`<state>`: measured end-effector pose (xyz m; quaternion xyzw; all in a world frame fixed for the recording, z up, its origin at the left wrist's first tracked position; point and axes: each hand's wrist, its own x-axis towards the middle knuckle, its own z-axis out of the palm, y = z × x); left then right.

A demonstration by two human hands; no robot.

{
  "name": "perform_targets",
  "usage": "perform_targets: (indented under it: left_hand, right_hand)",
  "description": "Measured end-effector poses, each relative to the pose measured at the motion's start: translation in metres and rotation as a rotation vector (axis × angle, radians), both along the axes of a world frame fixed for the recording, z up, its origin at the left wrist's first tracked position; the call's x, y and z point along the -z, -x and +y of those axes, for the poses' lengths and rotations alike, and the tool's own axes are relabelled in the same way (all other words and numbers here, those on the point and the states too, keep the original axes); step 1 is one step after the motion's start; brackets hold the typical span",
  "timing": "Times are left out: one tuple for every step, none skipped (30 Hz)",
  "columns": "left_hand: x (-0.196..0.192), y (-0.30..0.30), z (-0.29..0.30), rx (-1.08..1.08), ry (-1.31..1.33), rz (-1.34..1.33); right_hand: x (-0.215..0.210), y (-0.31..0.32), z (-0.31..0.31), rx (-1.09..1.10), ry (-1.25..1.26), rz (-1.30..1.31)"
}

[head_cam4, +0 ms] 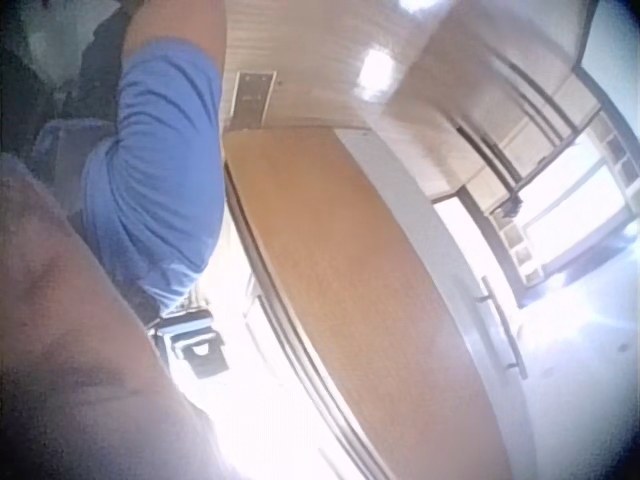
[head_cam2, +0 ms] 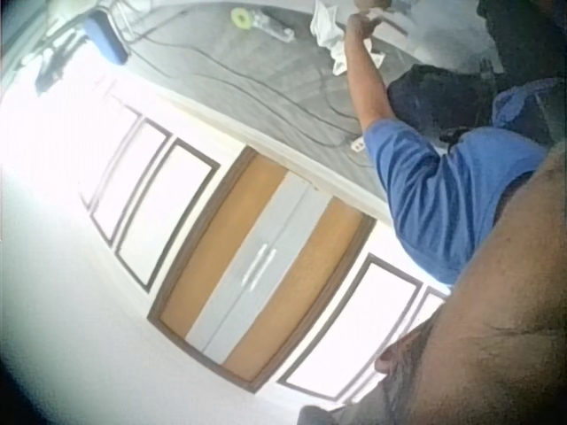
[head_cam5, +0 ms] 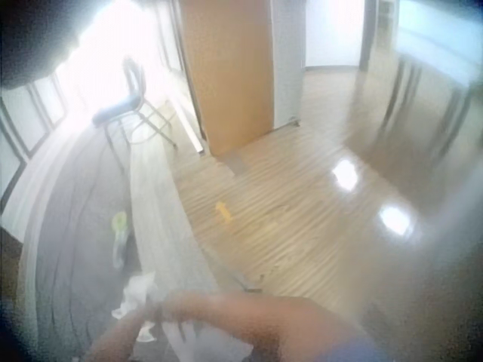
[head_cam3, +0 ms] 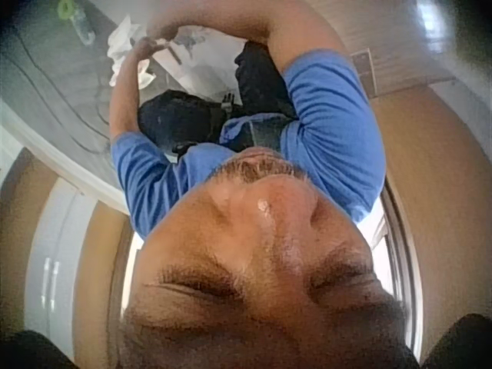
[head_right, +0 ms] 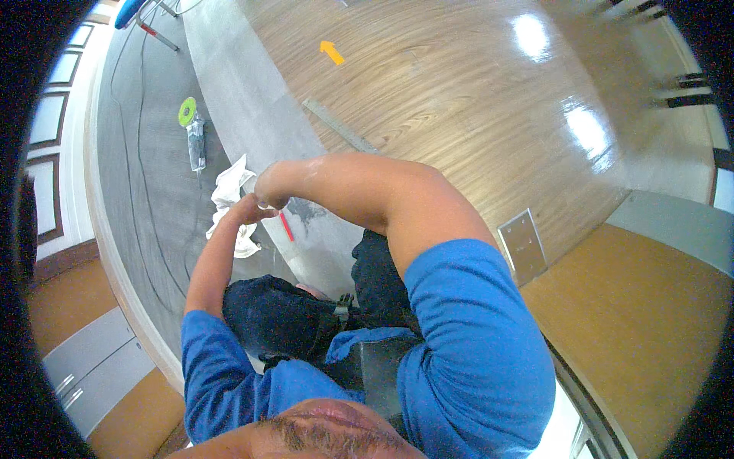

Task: The person measures and marks a line on a wooden floor tile using a metal ruler and a red marker. They then use an angle grinder to cut along the marked line on the floor tile.

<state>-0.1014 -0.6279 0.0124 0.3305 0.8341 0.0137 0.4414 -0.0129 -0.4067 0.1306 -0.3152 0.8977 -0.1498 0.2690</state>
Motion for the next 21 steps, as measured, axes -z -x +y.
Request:
perform_targets:
  left_hand:
    - [-0.018, -0.009, 0.015, -0.026, 0.054, 0.004]
    - [-0.026, -0.003, 0.001, -0.046, 0.034, 0.016]
    - [-0.028, 0.003, -0.006, -0.011, 0.033, 0.050]
    - [-0.032, 0.009, -0.008, 0.013, 0.039, 0.086]
    - [-0.037, 0.013, -0.019, 0.020, 0.058, 0.123]
    - [-0.041, 0.017, -0.031, -0.076, 0.088, 0.108]
    - [-0.043, 0.020, -0.034, -0.163, 0.106, 0.090]
    - [-0.046, 0.025, -0.027, -0.133, 0.099, 0.152]
    - [-0.047, 0.027, -0.031, -0.118, 0.108, 0.211]
    - [-0.049, 0.031, -0.032, -0.117, 0.132, 0.271]
    - [-0.050, 0.037, -0.035, -0.109, 0.155, 0.327]
    - [-0.054, 0.044, -0.038, -0.191, 0.141, 0.329]
    - [-0.061, 0.051, -0.042, -0.267, 0.124, 0.323]
    - [-0.067, 0.060, -0.039, -0.330, 0.093, 0.319]
    - [-0.073, 0.068, -0.035, -0.397, 0.063, 0.367]
    - [-0.076, 0.075, -0.037, -0.467, 0.043, 0.410]
    - [-0.074, 0.085, -0.047, -0.535, 0.031, 0.458]
    - [-0.071, 0.096, -0.058, -0.567, 0.003, 0.512]
    - [-0.065, 0.107, -0.072, -0.599, -0.024, 0.569]
    - [-0.060, 0.119, -0.078, -0.625, -0.068, 0.626]
    - [-0.055, 0.133, -0.085, -0.684, -0.084, 0.654]
  right_hand:
    - [0.003, -0.002, 0.006, 0.025, -0.013, -0.018]
    - [-0.002, 0.004, 0.000, 0.024, -0.007, -0.003]
    - [0.002, 0.007, -0.001, 0.063, -0.012, -0.004]
    - [0.009, 0.011, -0.004, 0.089, -0.013, -0.002]
    - [0.003, 0.014, -0.003, 0.086, -0.023, -0.042]
    - [-0.003, 0.016, 0.000, 0.077, -0.034, -0.077]
    - [-0.004, 0.016, 0.003, 0.112, -0.071, -0.085]
    - [0.018, 0.020, 0.012, 0.136, -0.104, -0.064]
    - [0.028, 0.020, 0.016, 0.170, -0.080, -0.045]
    - [0.041, 0.024, 0.020, 0.147, -0.098, -0.050]
    - [0.051, 0.028, 0.024, 0.130, -0.120, -0.059]
    - [0.055, 0.032, 0.029, 0.111, -0.142, -0.062]
    - [0.061, 0.032, 0.033, 0.098, -0.166, -0.073]
    - [0.077, 0.030, 0.046, 0.118, -0.166, -0.067]
    - [0.092, 0.029, 0.058, 0.142, -0.166, -0.059]
    - [0.097, 0.030, 0.060, 0.108, -0.241, -0.140]
    - [0.098, 0.030, 0.058, 0.073, -0.312, -0.216]
    - [0.100, 0.027, 0.057, 0.063, -0.330, -0.201]
    - [0.100, 0.022, 0.055, 0.053, -0.348, -0.184]
    - [0.099, 0.019, 0.056, 0.054, -0.379, -0.163]
    - [0.100, 0.018, 0.053, 0.074, -0.389, -0.181]
